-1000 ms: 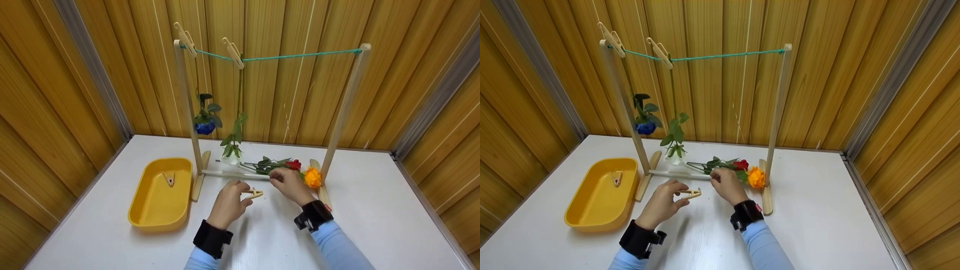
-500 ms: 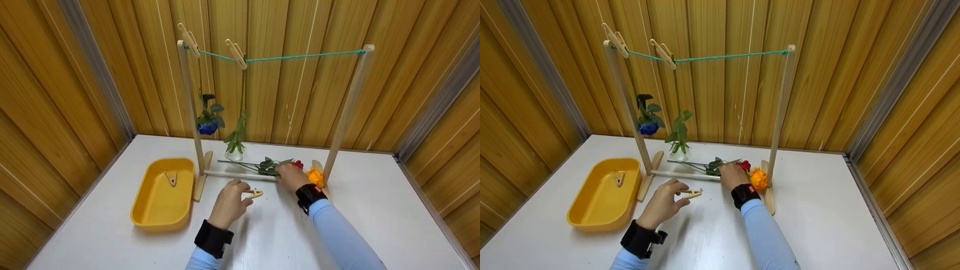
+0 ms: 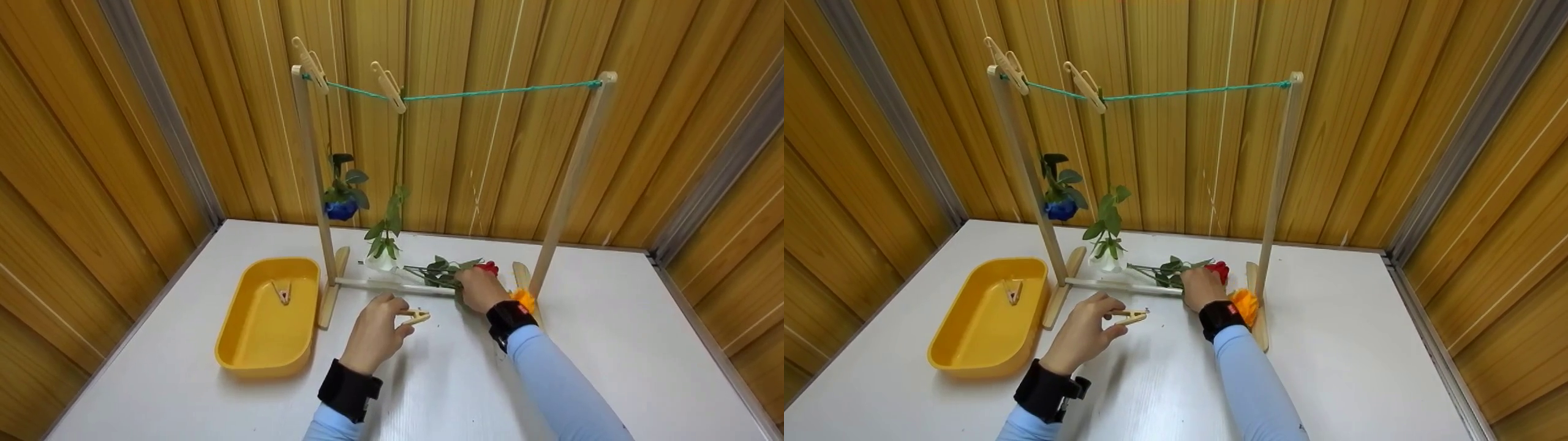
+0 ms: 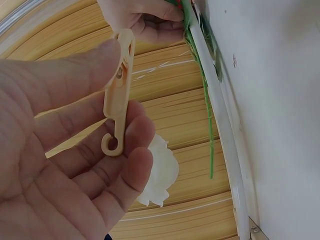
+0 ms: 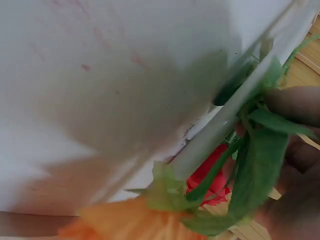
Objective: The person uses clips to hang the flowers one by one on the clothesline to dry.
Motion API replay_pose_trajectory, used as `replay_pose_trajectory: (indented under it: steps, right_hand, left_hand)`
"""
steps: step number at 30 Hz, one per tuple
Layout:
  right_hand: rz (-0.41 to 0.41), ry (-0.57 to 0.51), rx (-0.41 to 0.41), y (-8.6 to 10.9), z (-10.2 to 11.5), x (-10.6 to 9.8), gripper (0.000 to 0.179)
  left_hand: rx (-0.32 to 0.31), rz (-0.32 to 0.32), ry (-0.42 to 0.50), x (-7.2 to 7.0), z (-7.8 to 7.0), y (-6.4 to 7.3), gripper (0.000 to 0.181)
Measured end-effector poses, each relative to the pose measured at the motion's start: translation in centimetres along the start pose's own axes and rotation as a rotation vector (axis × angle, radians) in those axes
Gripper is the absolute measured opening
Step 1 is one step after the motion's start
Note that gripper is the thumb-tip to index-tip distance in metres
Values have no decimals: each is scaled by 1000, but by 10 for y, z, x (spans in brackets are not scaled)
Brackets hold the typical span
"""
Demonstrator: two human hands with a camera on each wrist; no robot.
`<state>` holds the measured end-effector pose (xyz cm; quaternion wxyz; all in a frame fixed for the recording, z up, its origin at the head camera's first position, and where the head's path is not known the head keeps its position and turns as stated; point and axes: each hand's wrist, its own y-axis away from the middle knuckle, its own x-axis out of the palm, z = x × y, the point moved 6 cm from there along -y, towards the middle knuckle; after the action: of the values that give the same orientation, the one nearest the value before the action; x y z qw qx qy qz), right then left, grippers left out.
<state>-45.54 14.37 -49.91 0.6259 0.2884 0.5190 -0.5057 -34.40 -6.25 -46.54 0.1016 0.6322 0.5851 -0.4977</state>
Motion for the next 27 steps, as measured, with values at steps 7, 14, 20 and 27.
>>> replay_pose_trajectory:
  steps: [7, 14, 20, 27]
  right_hand:
    - [-52, 31, -68, 5, 3, 1, 18]
    - [-88, 54, -97, 15, 5, 4, 18]
    - [-79, -17, -72, 26, 6, -2, 26]
    - [-94, -21, -104, 45, 15, -12, 25]
  left_hand:
    - [15, -21, -27, -2, 0, 1, 25]
    - [25, -33, -37, -4, -1, 0, 25]
    - [20, -36, -33, -6, -1, 0, 25]
    - [19, -51, -28, -10, -2, 0, 25]
